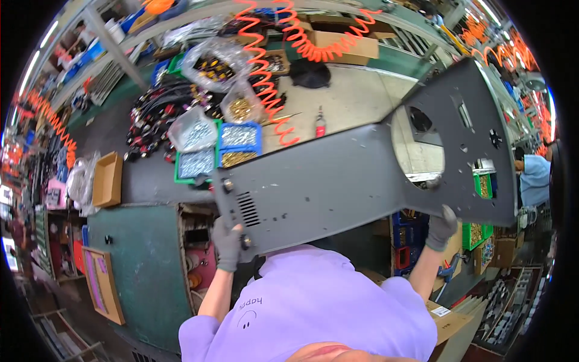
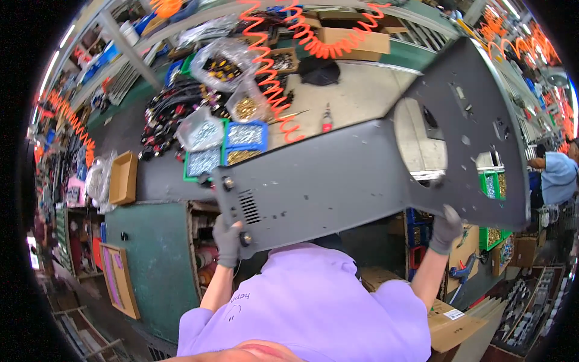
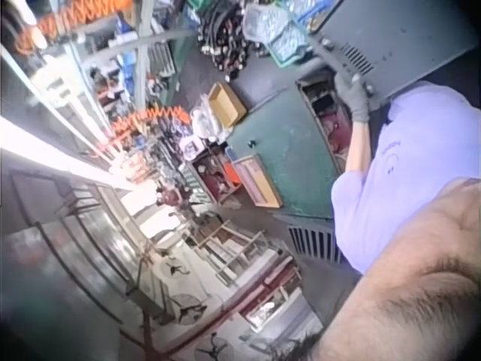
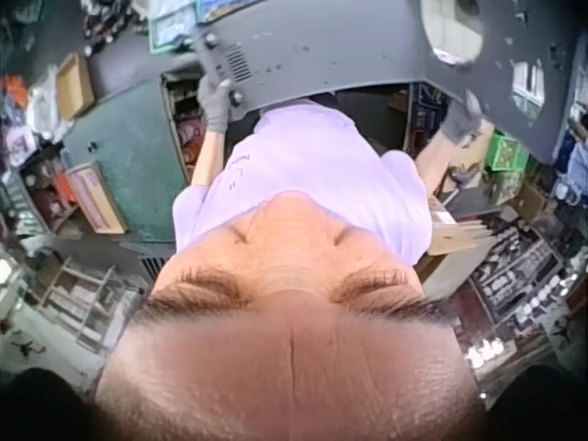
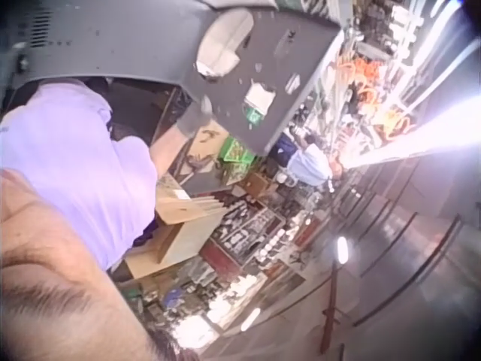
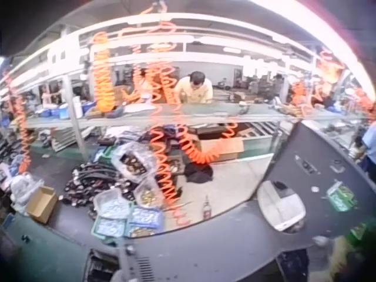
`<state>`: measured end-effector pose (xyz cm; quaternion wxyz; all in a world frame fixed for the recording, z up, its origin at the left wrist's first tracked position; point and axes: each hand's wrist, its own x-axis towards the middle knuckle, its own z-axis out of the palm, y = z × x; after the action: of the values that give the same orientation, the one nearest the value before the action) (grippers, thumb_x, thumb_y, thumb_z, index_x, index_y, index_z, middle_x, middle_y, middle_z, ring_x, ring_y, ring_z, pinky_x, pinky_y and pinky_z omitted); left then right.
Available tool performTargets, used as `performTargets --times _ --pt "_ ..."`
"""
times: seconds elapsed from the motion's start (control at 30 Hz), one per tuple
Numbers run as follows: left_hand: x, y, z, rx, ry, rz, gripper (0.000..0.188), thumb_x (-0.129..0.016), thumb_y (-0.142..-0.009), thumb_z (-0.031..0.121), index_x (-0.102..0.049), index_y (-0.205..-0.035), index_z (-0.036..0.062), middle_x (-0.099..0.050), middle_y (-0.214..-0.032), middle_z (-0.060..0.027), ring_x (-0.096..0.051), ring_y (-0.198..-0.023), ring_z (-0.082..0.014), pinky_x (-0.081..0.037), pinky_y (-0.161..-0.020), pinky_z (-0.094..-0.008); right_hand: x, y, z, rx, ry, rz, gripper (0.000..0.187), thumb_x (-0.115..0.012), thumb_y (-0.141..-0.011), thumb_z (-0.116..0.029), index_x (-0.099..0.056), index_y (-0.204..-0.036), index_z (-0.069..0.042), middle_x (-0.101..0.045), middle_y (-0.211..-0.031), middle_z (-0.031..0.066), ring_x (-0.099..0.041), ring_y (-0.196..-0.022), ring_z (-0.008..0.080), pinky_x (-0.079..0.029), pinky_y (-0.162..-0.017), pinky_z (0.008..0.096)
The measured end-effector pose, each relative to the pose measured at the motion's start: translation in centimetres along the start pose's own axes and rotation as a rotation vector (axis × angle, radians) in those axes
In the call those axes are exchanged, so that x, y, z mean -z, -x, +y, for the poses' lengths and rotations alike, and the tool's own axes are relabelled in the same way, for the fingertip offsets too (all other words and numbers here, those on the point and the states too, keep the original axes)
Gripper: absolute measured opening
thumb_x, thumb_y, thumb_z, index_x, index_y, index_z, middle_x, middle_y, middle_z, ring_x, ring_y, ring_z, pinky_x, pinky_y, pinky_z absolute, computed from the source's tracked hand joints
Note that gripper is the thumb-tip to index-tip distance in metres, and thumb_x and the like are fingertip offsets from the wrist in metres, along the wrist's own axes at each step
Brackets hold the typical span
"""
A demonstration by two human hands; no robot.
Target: Assembling components of a power inverter including glue application, screw fastening, and wiring.
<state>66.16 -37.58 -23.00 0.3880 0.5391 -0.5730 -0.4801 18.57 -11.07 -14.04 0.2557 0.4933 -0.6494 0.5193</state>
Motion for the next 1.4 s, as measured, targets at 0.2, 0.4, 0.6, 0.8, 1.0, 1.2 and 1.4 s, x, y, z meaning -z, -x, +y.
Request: performTargets --times 0.2,0.4,0.6,0.8,1.0,1.2,1.4 --pt "-23.2 -4.3 2.3 0.022 -0.047 -0.386 0.029 -0.06 -0.067 0.012 -0.059 -0.093 -0.0001 -0.06 -0.077 -0.0121 -0.058 -0.07 -0.021 -0.046 -0.066 -0.0332 12.4 -4.6 3.7 -0.682 -0.659 0.202 0.044 -0.054 -0.075 -0.01 -0.048 -0.115 0.008 -0.051 -0.117 0.0173 -0.051 -0.108 0.027 -0.04 -0.096 0.0395" --pt "-37.8 -8.8 -1.5 -0.016 -0.089 -0.591 0.032 -0.063 -0.066 0.016 -0.06 -0.092 -0.0016 -0.063 -0.083 -0.017 -0.061 -0.075 -0.0266 -0.047 -0.067 -0.0356 14.2 -5.0 9.0 -0.802 -0.301 0.383 0.05 -0.053 -0.074 -0.009 -0.043 -0.121 0.004 -0.05 -0.117 0.0154 -0.051 -0.106 0.0267 -0.042 -0.093 0.0399" --pt "-34.9 -10.6 -0.5 0.107 0.043 -0.585 0.039 -0.057 -0.066 0.005 -0.057 -0.104 -0.0019 -0.062 -0.089 -0.008 -0.057 -0.081 -0.0155 -0.046 -0.073 -0.0284 8.1 -0.3 13.5 -0.979 -0.329 0.433 0.049 -0.056 -0.072 -0.007 -0.046 -0.119 -0.001 -0.052 -0.113 0.0117 -0.054 -0.101 0.0237 -0.043 -0.089 0.0366" --pt "-31.0 -15.2 -3.0 0.239 -0.157 -0.449 0.041 -0.058 -0.064 0.002 -0.056 -0.105 -0.0018 -0.062 -0.088 -0.0083 -0.059 -0.078 -0.018 -0.047 -0.069 -0.0289 0.7 -1.2 18.0 -1.025 -0.483 0.314 0.057 -0.058 -0.07 -0.006 -0.042 -0.125 -0.002 -0.051 -0.115 0.0092 -0.049 -0.107 0.0215 -0.037 -0.095 0.0345" --pt "-35.1 -15.7 -3.8 0.252 -0.095 -0.278 0.041 -0.062 -0.065 0.005 -0.056 -0.105 -0.0025 -0.063 -0.083 -0.0091 -0.059 -0.07 -0.0178 -0.047 -0.062 -0.0305 -1.8 -6.1 22.5 -1.423 0.12 -0.42 0.055 -0.06 -0.077 -0.03 -0.046 -0.115 0.006 -0.058 -0.105 0.0244 -0.056 -0.097 0.0329 -0.043 -0.085 0.04" --pt "-38.2 -17.9 -1.8 0.254 -0.309 -0.338 0.057 -0.068 -0.069 0.016 -0.044 -0.117 -0.0022 -0.06 -0.097 -0.0186 -0.06 -0.086 -0.0277 -0.047 -0.074 -0.0355 -11.3 -8.5 18.7 -1.284 -0.2 -1.432 0.035 -0.057 -0.082 -0.03 -0.061 -0.103 -0.002 -0.064 -0.078 0.0115 -0.06 -0.069 0.0153 -0.047 -0.063 0.0294" --pt "-41.0 -17.1 -0.5 0.133 -0.636 -0.054 0.065 -0.062 -0.074 0.02 -0.03 -0.128 0.0025 -0.05 -0.117 -0.0229 -0.053 -0.102 -0.038 -0.043 -0.085 -0.045 -29.6 -27.0 27.1 -0.611 -0.289 -0.365 0.038 -0.056 -0.085 -0.028 -0.057 -0.111 0.0 -0.063 -0.086 0.0097 -0.06 -0.072 0.0158 -0.047 -0.067 0.0296"
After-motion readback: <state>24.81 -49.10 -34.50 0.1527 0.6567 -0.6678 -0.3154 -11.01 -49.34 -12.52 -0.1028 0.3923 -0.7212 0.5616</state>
